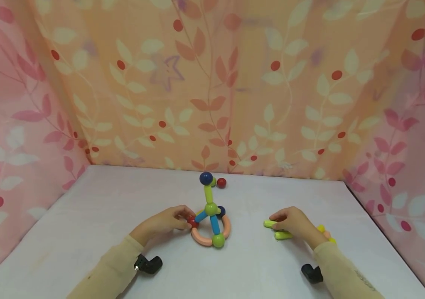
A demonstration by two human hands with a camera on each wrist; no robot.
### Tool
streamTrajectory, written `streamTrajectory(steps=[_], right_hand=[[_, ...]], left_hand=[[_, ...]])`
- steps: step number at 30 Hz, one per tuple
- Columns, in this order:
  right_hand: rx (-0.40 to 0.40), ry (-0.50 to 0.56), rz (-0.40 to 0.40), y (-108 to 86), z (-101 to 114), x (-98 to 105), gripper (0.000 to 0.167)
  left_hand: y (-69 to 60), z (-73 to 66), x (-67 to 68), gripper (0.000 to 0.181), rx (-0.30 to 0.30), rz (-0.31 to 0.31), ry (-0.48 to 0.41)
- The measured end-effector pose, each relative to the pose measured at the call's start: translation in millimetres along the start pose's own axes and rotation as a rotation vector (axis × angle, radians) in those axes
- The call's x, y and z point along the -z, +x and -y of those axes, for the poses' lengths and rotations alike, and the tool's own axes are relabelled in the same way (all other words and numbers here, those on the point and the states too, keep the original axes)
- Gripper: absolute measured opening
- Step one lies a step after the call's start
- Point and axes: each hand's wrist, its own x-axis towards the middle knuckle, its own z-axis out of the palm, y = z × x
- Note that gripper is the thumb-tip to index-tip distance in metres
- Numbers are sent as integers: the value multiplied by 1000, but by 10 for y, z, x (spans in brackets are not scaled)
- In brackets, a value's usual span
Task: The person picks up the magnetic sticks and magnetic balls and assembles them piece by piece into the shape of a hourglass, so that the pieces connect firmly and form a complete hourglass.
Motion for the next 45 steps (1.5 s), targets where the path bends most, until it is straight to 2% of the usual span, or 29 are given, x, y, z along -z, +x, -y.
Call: streamTrajectory(steps=[4,7,11,14,20,26,31,38,45], right_hand=[[-1,-27,1,13,109,-43,32],[53,-36,-26,22,223,-88,34],[158,14,-101,35,456,-171,34],[178,98,-128,30,655,-259,34],[116,347,-144,-28,1009,-406,42],[138,598,-173,-78,1267,-466,45],[156,696,-170,-117,1376,-543,42],[178,749,-171,-106,1448,-613,38],[172,785,-183,-94,1478,-677,37]], left_hand=[[13,10,5,31,-22,13,8],[15,5,3,31,-13,8,6],[4,-11,8,30,8,-8,-5],[-1,-11,11,30,1,-8,-14],[14,0,10,30,-19,6,-30],[36,-8,12,29,-18,0,-18],[20,23,4,28,-7,-4,-25],[-4,30,19,26,-41,28,-52],[3,15,8,25,-53,21,-44]])
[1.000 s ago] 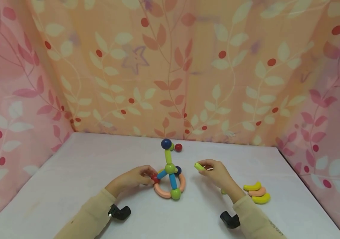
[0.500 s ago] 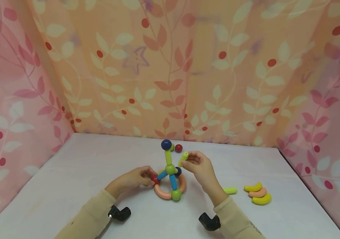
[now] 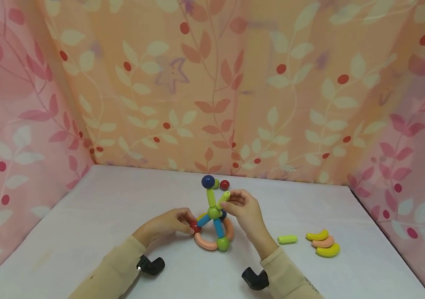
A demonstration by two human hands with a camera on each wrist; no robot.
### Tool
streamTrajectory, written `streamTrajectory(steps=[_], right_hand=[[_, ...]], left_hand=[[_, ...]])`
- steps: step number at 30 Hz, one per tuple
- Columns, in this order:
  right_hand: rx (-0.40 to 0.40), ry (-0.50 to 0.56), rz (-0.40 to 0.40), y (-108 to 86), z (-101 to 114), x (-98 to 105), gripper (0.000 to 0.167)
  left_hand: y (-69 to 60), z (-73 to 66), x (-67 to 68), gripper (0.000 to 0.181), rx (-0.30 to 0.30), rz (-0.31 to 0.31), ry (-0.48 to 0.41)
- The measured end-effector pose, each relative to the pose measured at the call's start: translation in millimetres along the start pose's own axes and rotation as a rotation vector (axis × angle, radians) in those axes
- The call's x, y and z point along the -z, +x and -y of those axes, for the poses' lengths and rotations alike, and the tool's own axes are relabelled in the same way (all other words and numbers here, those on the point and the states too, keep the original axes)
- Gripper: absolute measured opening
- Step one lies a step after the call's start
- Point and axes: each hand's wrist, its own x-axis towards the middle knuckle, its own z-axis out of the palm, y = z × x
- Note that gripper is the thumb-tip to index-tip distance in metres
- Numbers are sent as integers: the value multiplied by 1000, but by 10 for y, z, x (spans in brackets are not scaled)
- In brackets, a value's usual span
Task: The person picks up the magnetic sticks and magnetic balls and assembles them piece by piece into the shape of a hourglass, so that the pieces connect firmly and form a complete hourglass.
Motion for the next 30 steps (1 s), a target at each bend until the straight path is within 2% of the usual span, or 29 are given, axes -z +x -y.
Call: streamTrajectory(steps=[7,14,18,20,25,27,30], right_hand=[[-10,-5,-9,1,-35,-24,36],[9,-27,17,20,-16,-8,39],[-2,-30,37,15,-36,10,41],[-12,-26,42,12,-53,16,42],[-11,-30,44,14,-87,17,41],[-9,-44,46,16,-95,13,41],[-11,-63,49,18,-106,7,41]], left_hand=[[-38,-31,-29,25,12,11,-1],[-50,-68,-5,39,26,42,-77],[-47,-66,12,42,54,8,-98],[-28,-63,16,45,80,-46,-139],[50,-86,-4,58,137,-190,-392],[83,-94,-20,59,150,-208,-477],[129,-97,-46,57,173,-209,-529]])
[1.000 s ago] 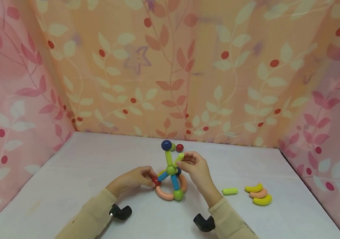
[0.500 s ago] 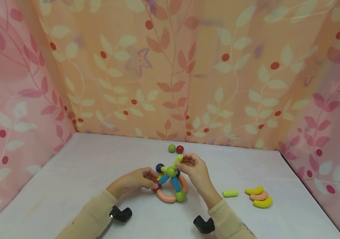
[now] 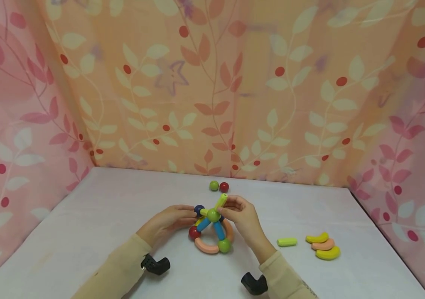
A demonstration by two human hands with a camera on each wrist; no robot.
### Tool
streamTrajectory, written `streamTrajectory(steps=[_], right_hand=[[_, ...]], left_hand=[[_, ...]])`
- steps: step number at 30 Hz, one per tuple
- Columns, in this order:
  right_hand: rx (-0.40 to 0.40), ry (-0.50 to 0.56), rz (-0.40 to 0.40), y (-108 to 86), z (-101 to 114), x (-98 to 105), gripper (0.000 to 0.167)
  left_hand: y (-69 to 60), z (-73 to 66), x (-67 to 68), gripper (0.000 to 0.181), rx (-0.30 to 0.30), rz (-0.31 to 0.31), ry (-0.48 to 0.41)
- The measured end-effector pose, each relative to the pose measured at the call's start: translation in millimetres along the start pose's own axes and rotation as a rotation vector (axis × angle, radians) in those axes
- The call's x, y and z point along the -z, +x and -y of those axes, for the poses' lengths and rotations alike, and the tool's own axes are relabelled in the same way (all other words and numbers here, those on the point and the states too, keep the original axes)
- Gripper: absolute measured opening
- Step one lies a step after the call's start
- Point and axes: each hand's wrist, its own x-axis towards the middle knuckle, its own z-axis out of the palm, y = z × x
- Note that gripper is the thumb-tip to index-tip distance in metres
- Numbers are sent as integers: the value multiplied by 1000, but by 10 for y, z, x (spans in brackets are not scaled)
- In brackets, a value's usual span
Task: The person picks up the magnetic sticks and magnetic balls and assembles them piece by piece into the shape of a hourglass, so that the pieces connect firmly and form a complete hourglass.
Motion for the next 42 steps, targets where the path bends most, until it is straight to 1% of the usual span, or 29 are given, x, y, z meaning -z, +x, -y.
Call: streamTrajectory(steps=[2,6,8,11,13,14,17,20,22,24,27,30,33,35,39,42], right_hand=[[-4,-8,-5,-3,-7,-2,40],[-7,-20,-11,-4,-19,-3,40],[-4,-28,-10,0,-24,-4,40],[1,-33,-8,7,-29,-6,40],[3,-36,-7,12,-31,-7,40],[2,-34,-6,14,-31,-9,40],[-3,-35,-4,20,-30,-9,40],[-4,-35,1,24,-27,-7,39],[-2,-35,1,27,-29,-5,39],[-2,-33,-1,27,-35,-4,39],[-6,-36,-3,28,-46,-12,40],[-4,-43,2,36,-44,-24,41],[2,-46,12,53,-39,-35,41],[7,-39,26,68,-40,-33,40],[22,-67,87,98,-54,23,42],[15,-105,142,136,-87,126,44]], left_hand=[[25,0,-25,54,12,5,-31],[68,-11,-62,47,6,11,-78],[74,-31,-77,44,-3,9,-141],[68,-77,-105,42,-26,-1,-267],[64,-116,-131,43,-65,-3,-337],[63,-138,-146,44,-96,-3,-358],[54,-211,-197,49,-192,-1,-389],[17,-283,-258,51,-276,-10,-364],[-16,-315,-300,50,-321,-15,-327],[-48,-334,-345,48,-361,-31,-278],[-91,-327,-394,47,-402,-49,-220],[-132,-302,-424,48,-407,-58,-185],[-169,-256,-435,51,-396,-49,-150],[-190,-221,-439,52,-379,-46,-101],[-232,-161,-458,49,-376,-35,26],[-250,-128,-485,47,-379,-11,86]])
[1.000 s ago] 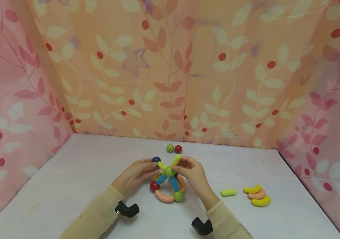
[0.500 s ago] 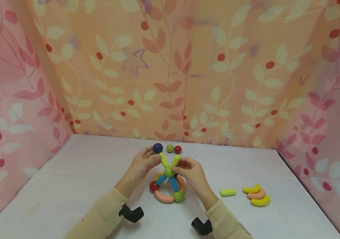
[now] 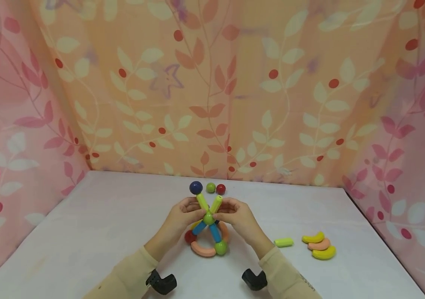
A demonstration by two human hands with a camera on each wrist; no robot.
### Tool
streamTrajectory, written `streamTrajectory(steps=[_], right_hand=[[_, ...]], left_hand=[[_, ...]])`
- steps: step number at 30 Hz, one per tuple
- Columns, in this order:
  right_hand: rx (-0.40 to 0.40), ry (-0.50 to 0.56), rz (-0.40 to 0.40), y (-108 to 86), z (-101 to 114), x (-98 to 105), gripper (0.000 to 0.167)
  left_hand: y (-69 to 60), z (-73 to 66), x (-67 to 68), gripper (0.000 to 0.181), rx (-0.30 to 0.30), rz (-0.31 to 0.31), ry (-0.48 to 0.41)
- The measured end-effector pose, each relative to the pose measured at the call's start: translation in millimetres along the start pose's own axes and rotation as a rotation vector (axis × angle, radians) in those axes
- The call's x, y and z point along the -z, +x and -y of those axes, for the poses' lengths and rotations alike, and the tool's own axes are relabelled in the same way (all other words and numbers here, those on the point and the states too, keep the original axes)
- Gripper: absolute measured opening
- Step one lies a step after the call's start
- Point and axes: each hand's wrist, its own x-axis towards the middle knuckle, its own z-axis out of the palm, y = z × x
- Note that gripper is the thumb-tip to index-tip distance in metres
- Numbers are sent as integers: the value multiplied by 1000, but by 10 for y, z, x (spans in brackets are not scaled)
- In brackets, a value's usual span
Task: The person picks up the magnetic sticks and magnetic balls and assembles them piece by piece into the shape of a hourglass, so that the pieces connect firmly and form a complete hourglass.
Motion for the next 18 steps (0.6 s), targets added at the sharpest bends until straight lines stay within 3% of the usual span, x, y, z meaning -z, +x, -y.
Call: streamTrajectory(steps=[4,10,18], right_hand=[[-41,-17,-15,127,-72,150,46],[-110,-87,-134,412,-160,317,50],[-166,-131,-164,731,-233,352,47]], left_hand=[[-17,9,-18,48,5,25,-10],[-15,10,-40,50,-10,34,-30],[-19,59,-53,49,-74,43,27]])
